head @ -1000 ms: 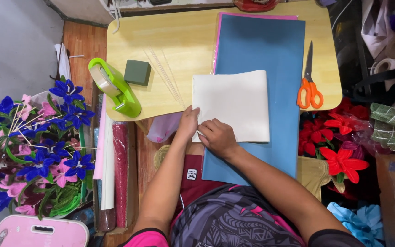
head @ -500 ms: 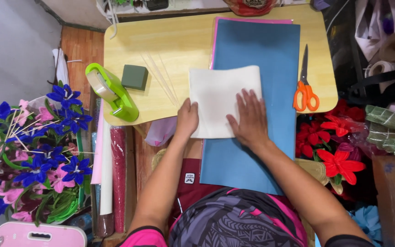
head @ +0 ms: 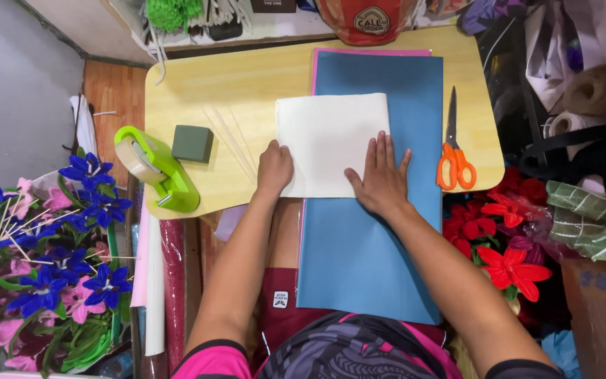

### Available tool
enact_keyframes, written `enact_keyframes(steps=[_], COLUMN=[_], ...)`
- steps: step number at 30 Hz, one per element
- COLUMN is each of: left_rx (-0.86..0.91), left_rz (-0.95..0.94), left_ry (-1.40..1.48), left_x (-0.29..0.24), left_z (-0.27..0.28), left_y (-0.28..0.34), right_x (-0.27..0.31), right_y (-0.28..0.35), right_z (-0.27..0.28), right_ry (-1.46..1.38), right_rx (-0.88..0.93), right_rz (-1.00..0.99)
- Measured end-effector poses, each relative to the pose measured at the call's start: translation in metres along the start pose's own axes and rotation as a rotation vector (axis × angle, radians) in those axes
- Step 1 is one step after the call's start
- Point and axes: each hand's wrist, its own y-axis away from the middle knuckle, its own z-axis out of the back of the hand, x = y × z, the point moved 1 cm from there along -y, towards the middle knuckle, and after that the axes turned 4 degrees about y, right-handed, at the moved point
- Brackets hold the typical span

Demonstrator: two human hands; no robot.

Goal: The person unrolls a white paper roll on a table, smooths it out, and uses orange scissors to cut a rectangular piece. They then fold the cut paper and trim the edges to create a smaller, neat rectangle.

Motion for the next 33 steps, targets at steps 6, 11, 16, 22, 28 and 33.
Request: enact_keyframes(steps=[6, 11, 16, 22, 28, 33], left_rx=[-0.407, 0.270, 0.270, 0.254, 0.259, 0.287], left_rz=[-0.512, -0.537, -0.672, -0.638, -0.610, -0.560], left_ry=[-0.491, -0.288, -0.450, -0.531, -0.528, -0.681], left_x=[-0.083, -0.118, -0.127, -0.134, -0.141, -0.151], left_z=[-0.011, -0.102, -0.138, -0.133, -0.123, -0.120], left_y=[0.028, 0.005, -0.037, -0.046, -0.038, -0.031], right_x=[0.001, 0.013, 0.015, 0.007, 0.005, 0.006], right_y=[-0.002, 0.006, 0.006, 0.001, 0.002, 0.002], right_z=[0.002, 0.023, 0.036, 0.019, 0.007, 0.009], right_ry=[0.005, 0.025, -0.035, -0.059, -0.049, -0.024], right_rx=[0.014, 0.054, 0.084, 0.072, -0.050, -0.010], right_rz=[0.008, -0.001, -0.034, -0.007, -0.060, -0.080])
